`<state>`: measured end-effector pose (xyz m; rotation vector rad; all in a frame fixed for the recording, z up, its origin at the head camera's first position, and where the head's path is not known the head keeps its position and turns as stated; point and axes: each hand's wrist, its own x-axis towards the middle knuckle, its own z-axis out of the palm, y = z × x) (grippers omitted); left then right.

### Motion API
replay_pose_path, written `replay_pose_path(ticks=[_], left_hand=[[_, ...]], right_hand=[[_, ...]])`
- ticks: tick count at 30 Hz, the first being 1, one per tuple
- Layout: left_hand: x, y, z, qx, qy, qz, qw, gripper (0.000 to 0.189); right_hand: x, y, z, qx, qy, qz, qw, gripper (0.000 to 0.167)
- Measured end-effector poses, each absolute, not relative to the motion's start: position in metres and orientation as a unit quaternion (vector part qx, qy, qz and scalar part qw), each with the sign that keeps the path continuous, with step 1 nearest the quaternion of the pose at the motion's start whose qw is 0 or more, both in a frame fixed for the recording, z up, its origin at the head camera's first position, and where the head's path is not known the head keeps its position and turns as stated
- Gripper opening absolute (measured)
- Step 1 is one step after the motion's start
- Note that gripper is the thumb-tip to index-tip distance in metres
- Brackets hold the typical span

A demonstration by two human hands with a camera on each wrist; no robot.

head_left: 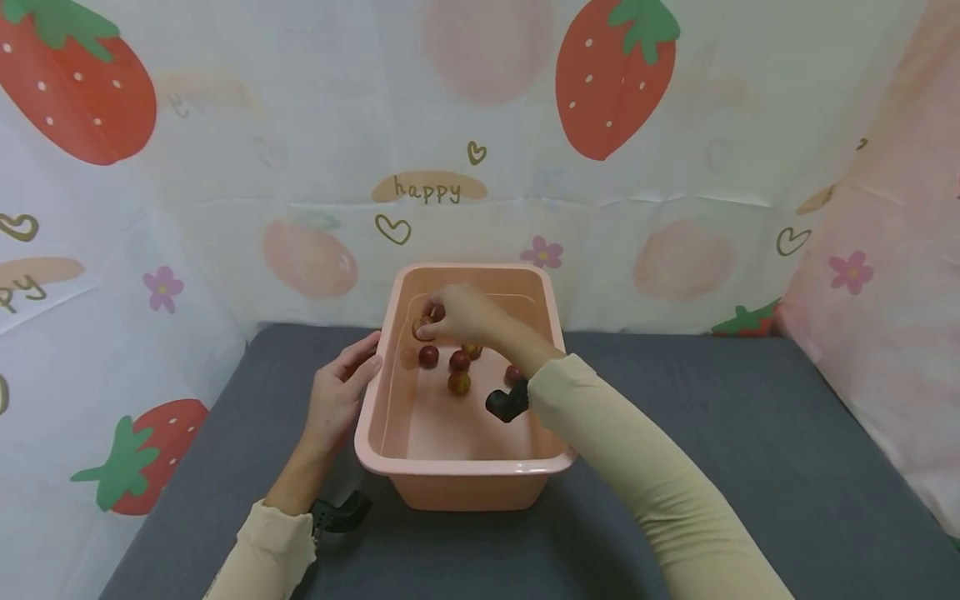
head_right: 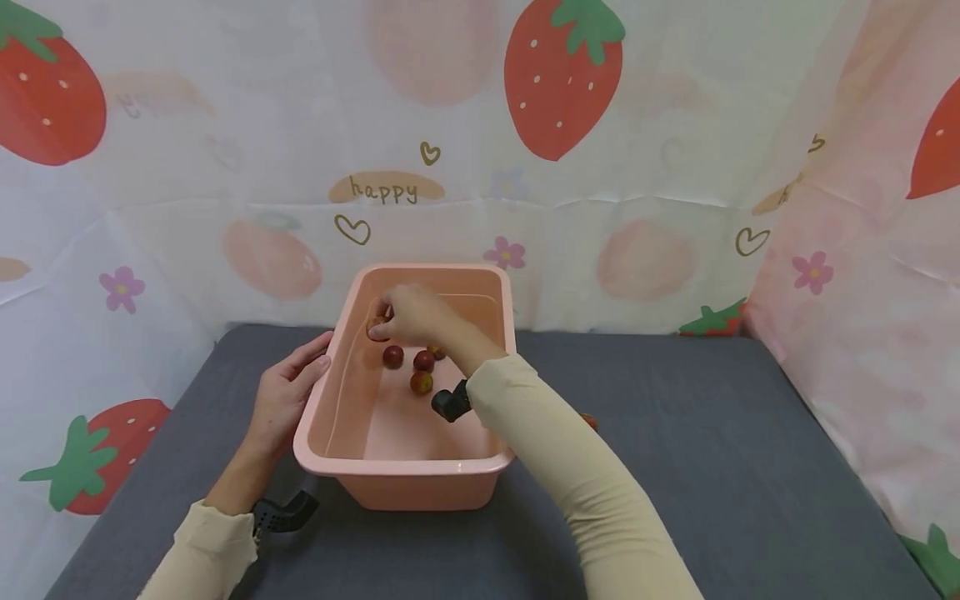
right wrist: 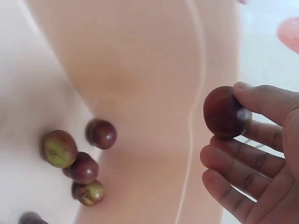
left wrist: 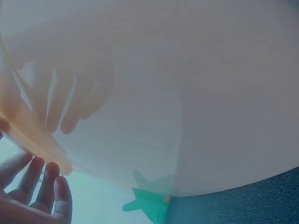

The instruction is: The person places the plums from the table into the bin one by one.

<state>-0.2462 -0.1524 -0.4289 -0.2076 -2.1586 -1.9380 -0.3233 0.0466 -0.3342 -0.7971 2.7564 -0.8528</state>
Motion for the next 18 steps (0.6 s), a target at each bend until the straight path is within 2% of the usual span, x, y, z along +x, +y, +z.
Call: replay_pose_path(ticks=[12,18], left_hand=[[-0.247,-0.152,-0.427,-0.069,-0.734,-0.665,0.12,0.044],[-0.245,-0.152,-0.426,-0.063,-0.736,-0.665,0.113,0.044]], right_hand=[[-0.324,0.05,-0.341,-0.229,0.925,-0.281,0.114,0.015],[-0.326,0.048,-0.347,-0.239,0.928,-0.261,0.12,0.013]])
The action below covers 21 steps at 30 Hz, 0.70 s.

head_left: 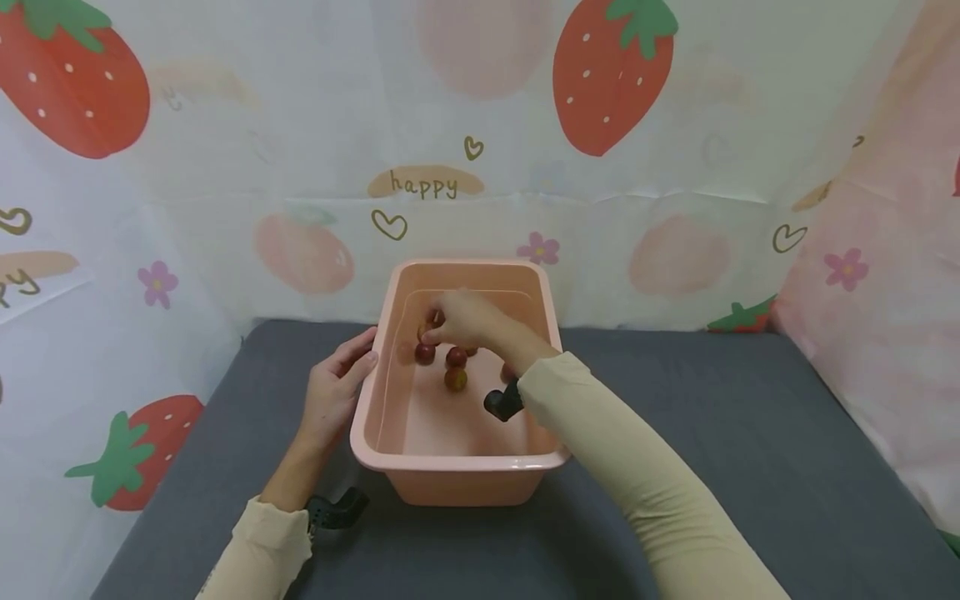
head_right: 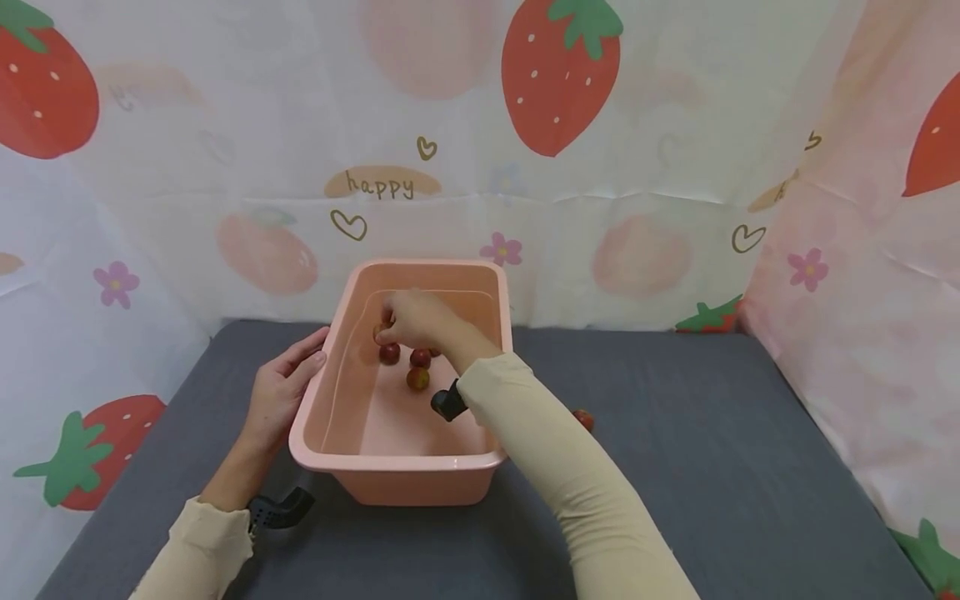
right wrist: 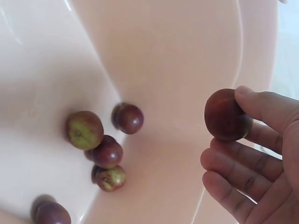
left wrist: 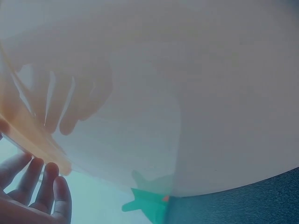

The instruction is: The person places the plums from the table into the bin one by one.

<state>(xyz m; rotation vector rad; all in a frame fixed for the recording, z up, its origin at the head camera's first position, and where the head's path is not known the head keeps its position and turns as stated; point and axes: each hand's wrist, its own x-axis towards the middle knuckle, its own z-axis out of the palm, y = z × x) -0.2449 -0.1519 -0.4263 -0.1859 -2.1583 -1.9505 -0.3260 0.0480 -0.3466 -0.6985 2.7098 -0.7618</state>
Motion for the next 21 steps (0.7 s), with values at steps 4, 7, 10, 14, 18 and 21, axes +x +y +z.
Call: replay_pose_path(ticks=[4,7,10,14,18,21], left_hand=[[-0.2447,-0.1515,-0.426,-0.065,-0.727,-0.674,0.114,0.043],[-0.2453,-0.151,-0.4257,-0.066,-0.724,-0.677,0.118,0.042],[-0.2455,-0.1508,-0.4259,-0.065,-0.727,-0.673,0.118,0.042],[-0.2455,-0.1509,-0.4266,-0.065,-0.725,-0.676,0.117,0.042],[-0.2456,-0.1508,-0.4274,-0.067,-0.722,-0.678,0.119,0.042],[-0.246,-0.1507,-0.4284,-0.068,-0.721,-0.679,0.119,0.043]], right_hand=[[-0.3284,0.0462,-0.3495,-0.248,0.93,-0.244,0.119,0.012],[-0.3301,0.0452,-0.3506,-0.249,0.932,-0.235,0.121,0.01],[-0.331,0.0444,-0.3508,-0.247,0.933,-0.231,0.128,0.01],[-0.3312,0.044,-0.352,-0.242,0.932,-0.23,0.14,0.011],[-0.3323,0.044,-0.3542,-0.246,0.934,-0.219,0.141,0.012],[-0.3334,0.0438,-0.3555,-0.252,0.939,-0.193,0.132,0.013]])
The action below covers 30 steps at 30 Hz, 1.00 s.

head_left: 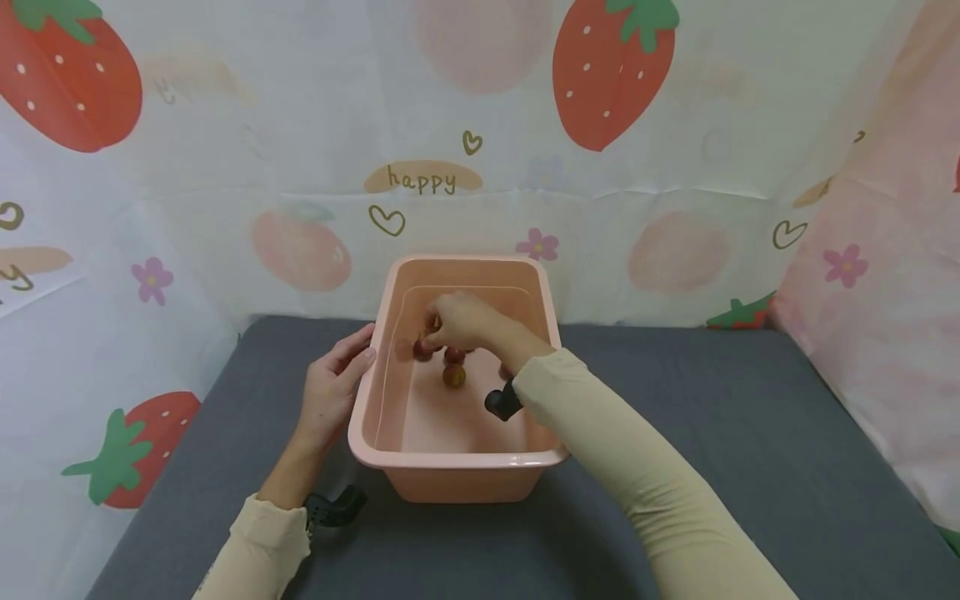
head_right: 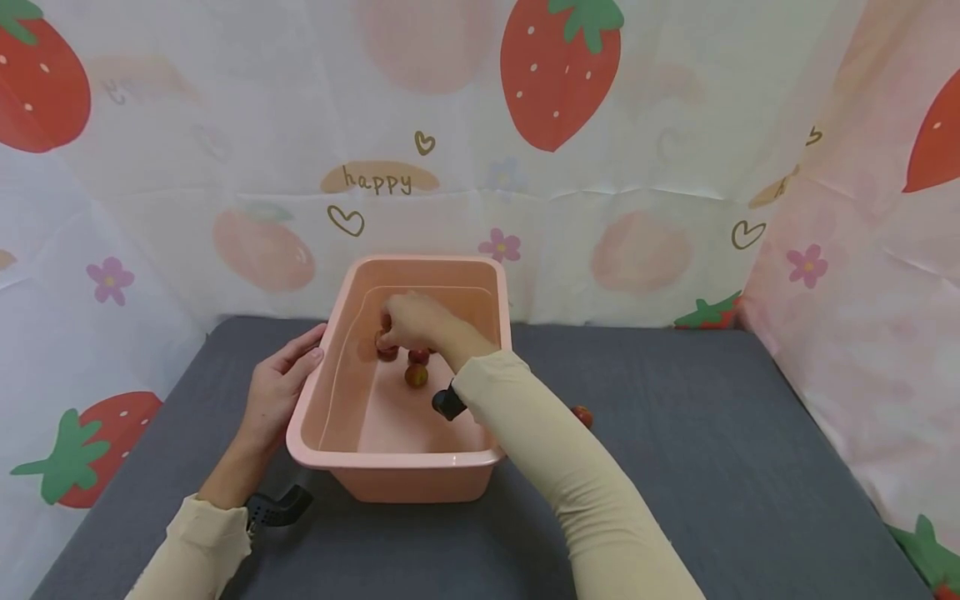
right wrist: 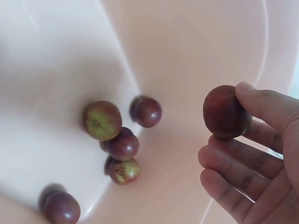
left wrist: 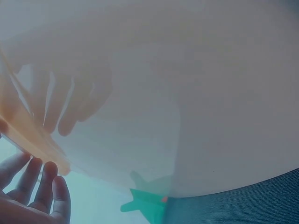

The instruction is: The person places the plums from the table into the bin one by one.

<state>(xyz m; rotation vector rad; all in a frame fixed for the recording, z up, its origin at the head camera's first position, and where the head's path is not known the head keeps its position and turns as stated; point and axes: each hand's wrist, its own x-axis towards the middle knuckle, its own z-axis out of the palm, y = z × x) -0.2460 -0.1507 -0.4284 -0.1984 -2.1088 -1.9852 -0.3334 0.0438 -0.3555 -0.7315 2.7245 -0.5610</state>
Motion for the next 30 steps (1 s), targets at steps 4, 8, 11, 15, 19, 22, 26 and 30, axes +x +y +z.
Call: replay_pose_path(ticks=[4,8,11,15,19,22,26,30], left_hand=[[-0.247,-0.153,-0.429,-0.069,-0.722,-0.677,0.121,0.044],[-0.247,-0.155,-0.429,-0.071,-0.725,-0.673,0.124,0.045],[-0.247,-0.156,-0.429,-0.075,-0.724,-0.674,0.125,0.045],[-0.247,-0.158,-0.428,-0.079,-0.72,-0.677,0.126,0.045],[-0.247,-0.159,-0.428,-0.075,-0.725,-0.674,0.121,0.046],[-0.247,-0.158,-0.428,-0.072,-0.725,-0.675,0.115,0.046],[-0.248,-0.156,-0.427,-0.069,-0.718,-0.684,0.107,0.045],[-0.248,-0.155,-0.429,-0.071,-0.716,-0.687,0.103,0.044]], right_hand=[[-0.334,0.041,-0.355,-0.258,0.944,-0.164,0.124,0.017],[-0.334,0.039,-0.355,-0.248,0.944,-0.175,0.133,0.022],[-0.334,0.038,-0.355,-0.241,0.943,-0.185,0.136,0.023],[-0.335,0.037,-0.353,-0.248,0.942,-0.188,0.128,0.02],[-0.333,0.038,-0.349,-0.259,0.935,-0.21,0.12,0.016],[-0.331,0.041,-0.343,-0.272,0.927,-0.234,0.105,0.018],[-0.327,0.048,-0.333,-0.294,0.917,-0.259,0.072,0.019],[-0.316,0.063,-0.318,-0.302,0.912,-0.273,0.048,0.02]])
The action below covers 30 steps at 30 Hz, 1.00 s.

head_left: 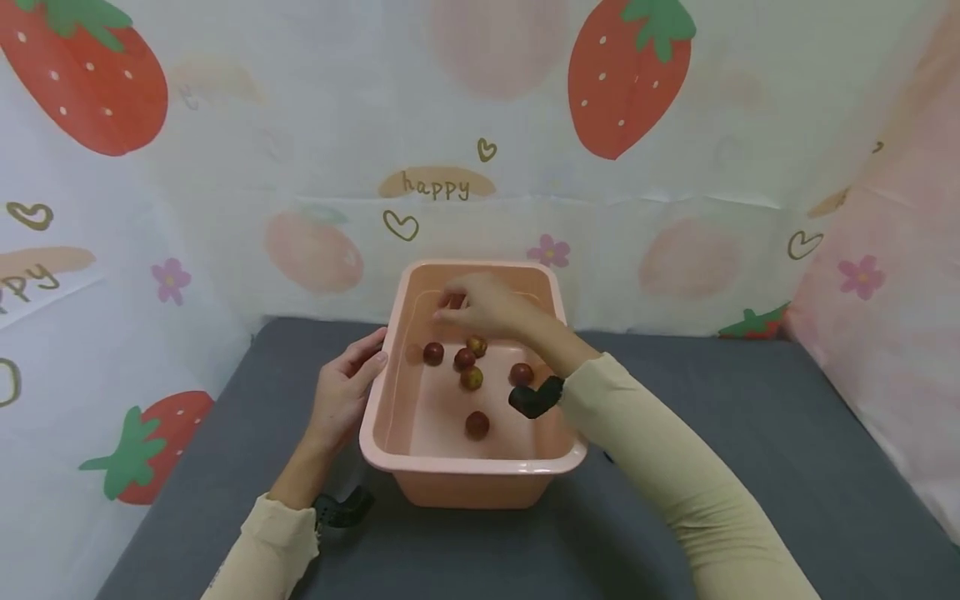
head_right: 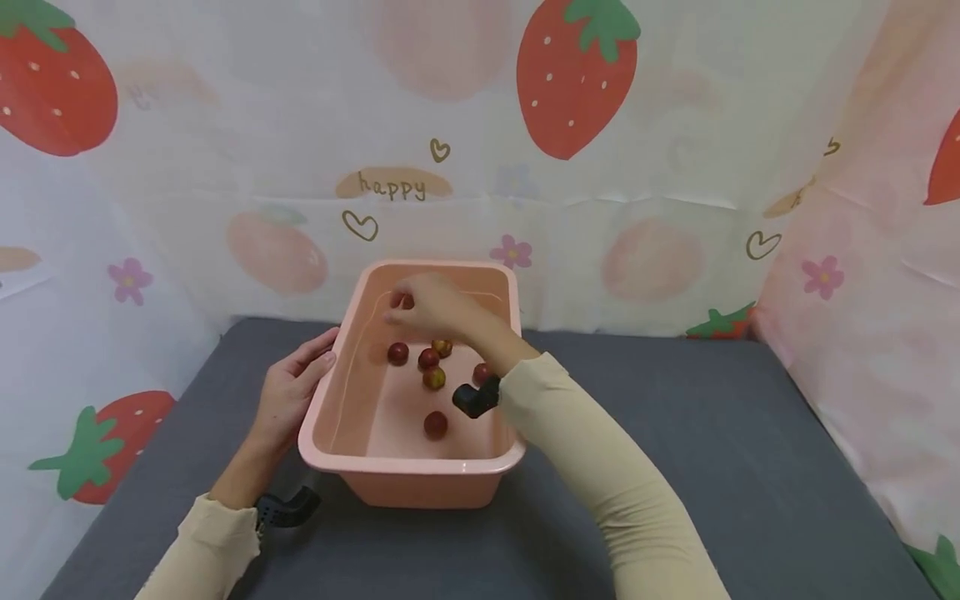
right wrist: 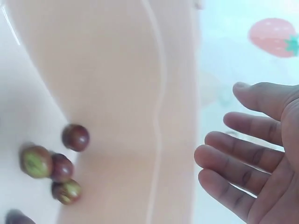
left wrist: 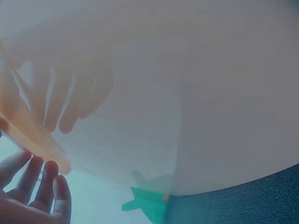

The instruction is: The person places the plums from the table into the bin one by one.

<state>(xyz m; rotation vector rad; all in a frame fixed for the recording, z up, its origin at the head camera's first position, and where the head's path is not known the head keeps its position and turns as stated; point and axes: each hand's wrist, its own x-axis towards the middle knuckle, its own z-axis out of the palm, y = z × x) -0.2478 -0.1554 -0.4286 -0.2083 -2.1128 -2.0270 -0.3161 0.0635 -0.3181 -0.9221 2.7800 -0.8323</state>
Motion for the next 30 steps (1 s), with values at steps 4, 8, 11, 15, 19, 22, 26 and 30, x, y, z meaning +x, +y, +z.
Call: replay_pose_path(ticks=[4,8,11,15,19,22,26,30], left_hand=[[-0.248,-0.154,-0.43,-0.075,-0.716,-0.686,0.103,0.044],[-0.247,-0.153,-0.431,-0.074,-0.715,-0.688,0.101,0.044],[-0.247,-0.153,-0.43,-0.073,-0.716,-0.687,0.105,0.044],[-0.247,-0.154,-0.429,-0.068,-0.72,-0.682,0.114,0.043],[-0.247,-0.153,-0.429,-0.067,-0.718,-0.684,0.115,0.043],[-0.247,-0.152,-0.429,-0.065,-0.713,-0.688,0.114,0.043],[-0.247,-0.152,-0.43,-0.063,-0.711,-0.692,0.112,0.043],[-0.247,-0.152,-0.431,-0.066,-0.71,-0.692,0.112,0.043]], right_hand=[[-0.306,0.084,-0.302,-0.306,0.908,-0.287,0.018,0.023],[-0.296,0.106,-0.291,-0.316,0.904,-0.287,-0.035,0.024],[-0.288,0.122,-0.285,-0.321,0.899,-0.29,-0.062,0.025],[-0.275,0.146,-0.283,-0.319,0.895,-0.3,-0.086,0.023],[-0.264,0.175,-0.291,-0.309,0.893,-0.311,-0.102,0.021],[-0.256,0.196,-0.301,-0.298,0.893,-0.319,-0.107,0.02],[-0.244,0.222,-0.314,-0.277,0.893,-0.338,-0.107,0.019],[-0.235,0.243,-0.326,-0.259,0.888,-0.366,-0.104,0.019]])
